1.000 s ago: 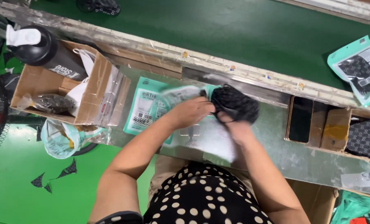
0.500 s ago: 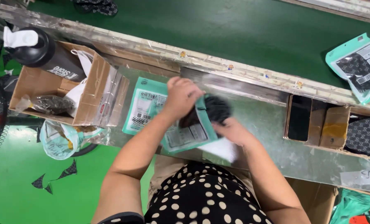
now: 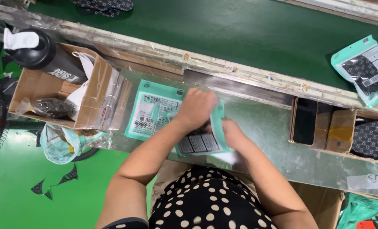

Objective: Packing stacks of black patterned face masks into individual green plastic shipping envelopes.

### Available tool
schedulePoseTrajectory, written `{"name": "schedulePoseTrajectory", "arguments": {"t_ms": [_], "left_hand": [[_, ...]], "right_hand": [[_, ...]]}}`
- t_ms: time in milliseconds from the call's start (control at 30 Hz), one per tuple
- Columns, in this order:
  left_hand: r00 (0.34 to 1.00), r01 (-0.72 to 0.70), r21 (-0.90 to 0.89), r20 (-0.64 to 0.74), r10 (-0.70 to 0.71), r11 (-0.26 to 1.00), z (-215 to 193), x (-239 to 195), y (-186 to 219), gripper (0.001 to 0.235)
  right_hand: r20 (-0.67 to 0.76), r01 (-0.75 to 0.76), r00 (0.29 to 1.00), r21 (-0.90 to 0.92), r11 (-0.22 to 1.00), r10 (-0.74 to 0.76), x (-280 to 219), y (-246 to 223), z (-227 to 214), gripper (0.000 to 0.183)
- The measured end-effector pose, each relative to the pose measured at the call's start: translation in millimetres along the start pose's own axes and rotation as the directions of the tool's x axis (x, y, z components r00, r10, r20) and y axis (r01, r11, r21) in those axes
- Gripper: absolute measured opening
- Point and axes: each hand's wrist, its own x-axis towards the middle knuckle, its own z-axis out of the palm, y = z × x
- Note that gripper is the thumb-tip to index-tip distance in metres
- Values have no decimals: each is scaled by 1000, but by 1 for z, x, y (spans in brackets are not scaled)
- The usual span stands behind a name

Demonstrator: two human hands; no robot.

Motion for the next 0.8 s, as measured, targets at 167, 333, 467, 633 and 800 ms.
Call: {"name": "schedulePoseTrajectory", "arguments": {"t_ms": [167, 333, 467, 633, 800], "left_hand": [[941, 332, -171, -1, -337, 928, -19, 3, -18, 20], [931, 299, -399, 321, -173, 867, -37, 11, -5, 24], [970, 135, -275, 234, -70, 952, -30, 7, 5, 21], [977, 90, -195, 207, -49, 977, -31, 5, 2, 20], [984, 48, -165, 177, -18, 985, -29, 3, 9, 18]], "right_hand": [[-119, 238, 962, -77, 968, -246, -13, -66, -32, 19], [-241, -49, 955, 451, 891, 174, -15, -107, -25, 56], [-263, 114, 961, 88, 990, -87, -9, -33, -19, 14], [-249, 210, 951, 78, 975, -184, -10, -62, -20, 16], [-354, 191, 897, -226, 955, -264, -8, -52, -17, 12]]}}
